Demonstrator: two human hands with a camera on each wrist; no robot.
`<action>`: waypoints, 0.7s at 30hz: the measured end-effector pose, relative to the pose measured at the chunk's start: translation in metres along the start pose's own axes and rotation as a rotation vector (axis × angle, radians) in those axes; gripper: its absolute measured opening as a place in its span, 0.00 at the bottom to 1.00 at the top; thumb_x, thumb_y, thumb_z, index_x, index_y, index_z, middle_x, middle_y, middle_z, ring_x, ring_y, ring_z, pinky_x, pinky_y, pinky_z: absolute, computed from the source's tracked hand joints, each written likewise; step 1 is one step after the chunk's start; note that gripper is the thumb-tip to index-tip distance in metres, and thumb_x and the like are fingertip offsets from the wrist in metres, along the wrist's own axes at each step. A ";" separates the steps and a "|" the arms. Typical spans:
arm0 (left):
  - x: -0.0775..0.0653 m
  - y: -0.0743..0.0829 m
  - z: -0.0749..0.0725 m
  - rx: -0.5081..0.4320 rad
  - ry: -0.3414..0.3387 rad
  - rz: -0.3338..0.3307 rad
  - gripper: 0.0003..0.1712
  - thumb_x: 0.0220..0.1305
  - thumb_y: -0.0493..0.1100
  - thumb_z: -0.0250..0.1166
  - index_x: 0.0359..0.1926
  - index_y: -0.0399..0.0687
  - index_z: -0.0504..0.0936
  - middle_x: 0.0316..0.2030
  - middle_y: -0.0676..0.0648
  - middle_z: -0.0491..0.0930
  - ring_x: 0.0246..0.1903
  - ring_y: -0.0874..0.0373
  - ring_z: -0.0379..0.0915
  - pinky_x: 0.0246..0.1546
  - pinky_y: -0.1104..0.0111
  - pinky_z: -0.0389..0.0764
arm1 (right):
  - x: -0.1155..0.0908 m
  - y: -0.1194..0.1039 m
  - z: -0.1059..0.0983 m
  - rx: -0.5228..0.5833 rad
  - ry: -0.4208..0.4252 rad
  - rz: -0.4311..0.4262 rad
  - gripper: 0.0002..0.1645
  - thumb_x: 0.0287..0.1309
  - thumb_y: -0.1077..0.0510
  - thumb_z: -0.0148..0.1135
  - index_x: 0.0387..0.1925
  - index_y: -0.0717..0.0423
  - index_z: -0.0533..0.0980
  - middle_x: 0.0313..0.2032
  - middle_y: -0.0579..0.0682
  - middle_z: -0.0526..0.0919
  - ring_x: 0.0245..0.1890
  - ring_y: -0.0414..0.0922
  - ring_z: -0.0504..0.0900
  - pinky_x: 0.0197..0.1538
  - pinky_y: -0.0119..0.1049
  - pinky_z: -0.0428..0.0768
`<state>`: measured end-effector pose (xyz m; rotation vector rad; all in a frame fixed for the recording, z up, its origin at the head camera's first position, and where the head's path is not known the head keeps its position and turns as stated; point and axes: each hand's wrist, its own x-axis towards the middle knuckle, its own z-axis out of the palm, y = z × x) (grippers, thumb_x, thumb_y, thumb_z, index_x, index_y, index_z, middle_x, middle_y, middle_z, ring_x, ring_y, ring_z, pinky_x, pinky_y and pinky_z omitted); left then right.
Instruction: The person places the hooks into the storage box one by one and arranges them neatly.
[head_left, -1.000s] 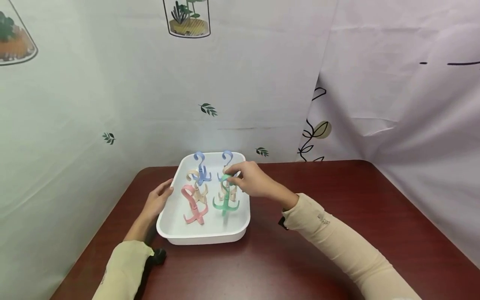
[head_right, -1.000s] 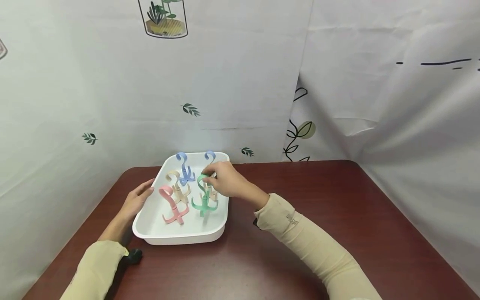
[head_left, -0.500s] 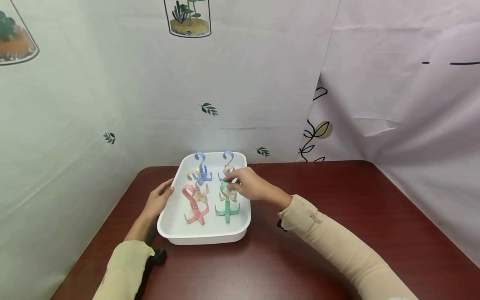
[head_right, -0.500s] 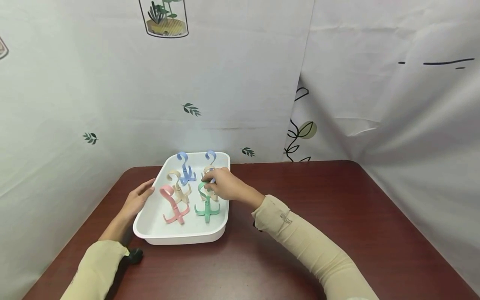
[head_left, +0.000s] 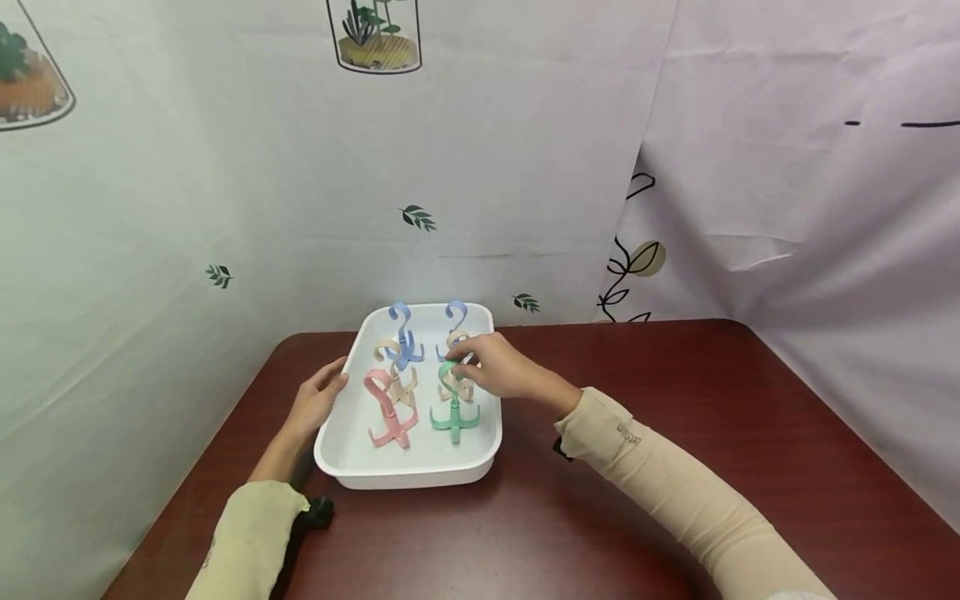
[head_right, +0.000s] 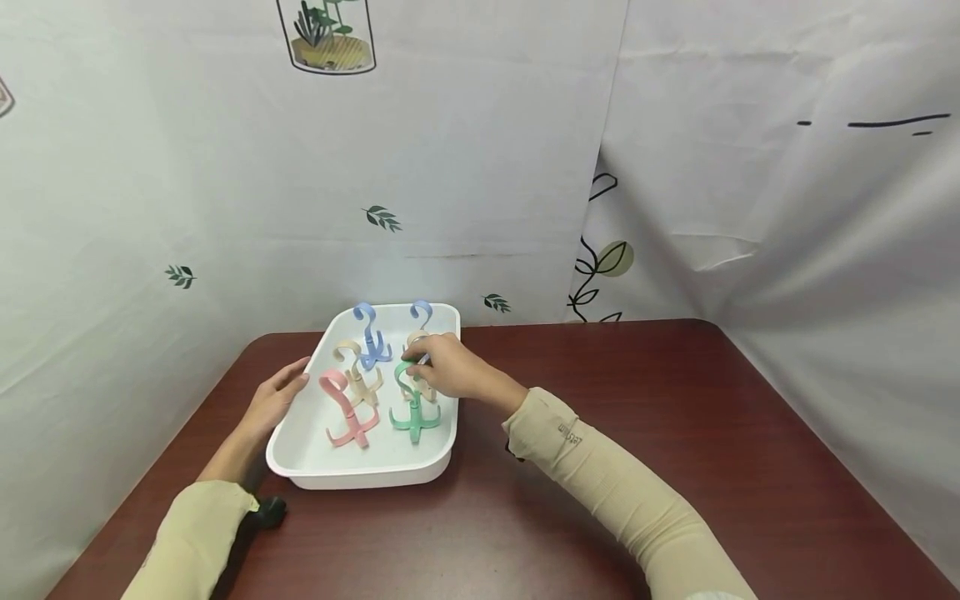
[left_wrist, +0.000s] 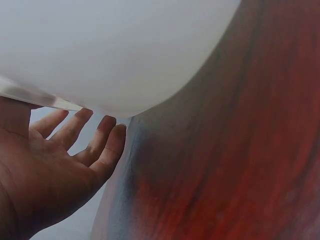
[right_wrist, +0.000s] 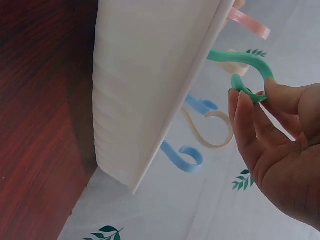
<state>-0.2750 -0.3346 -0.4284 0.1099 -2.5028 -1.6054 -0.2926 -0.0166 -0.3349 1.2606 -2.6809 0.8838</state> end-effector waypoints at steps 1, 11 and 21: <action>0.000 0.000 0.000 0.000 0.001 -0.002 0.29 0.70 0.50 0.49 0.68 0.46 0.59 0.62 0.35 0.63 0.54 0.42 0.67 0.38 0.71 0.77 | 0.000 0.000 0.000 0.002 0.000 -0.002 0.15 0.57 0.59 0.62 0.46 0.55 0.79 0.44 0.47 0.82 0.38 0.41 0.80 0.38 0.27 0.77; 0.001 0.000 0.002 0.002 -0.003 0.000 0.29 0.70 0.49 0.49 0.68 0.46 0.59 0.62 0.35 0.64 0.54 0.42 0.68 0.39 0.68 0.78 | -0.006 0.009 -0.004 0.052 -0.024 -0.004 0.15 0.53 0.58 0.66 0.44 0.53 0.80 0.40 0.47 0.83 0.36 0.39 0.82 0.36 0.26 0.78; 0.000 0.012 -0.007 0.103 0.022 0.071 0.30 0.70 0.48 0.48 0.68 0.39 0.57 0.60 0.30 0.64 0.56 0.37 0.65 0.51 0.52 0.71 | -0.054 0.029 -0.023 0.074 0.142 0.045 0.18 0.51 0.54 0.67 0.44 0.55 0.78 0.40 0.50 0.83 0.37 0.41 0.81 0.39 0.38 0.80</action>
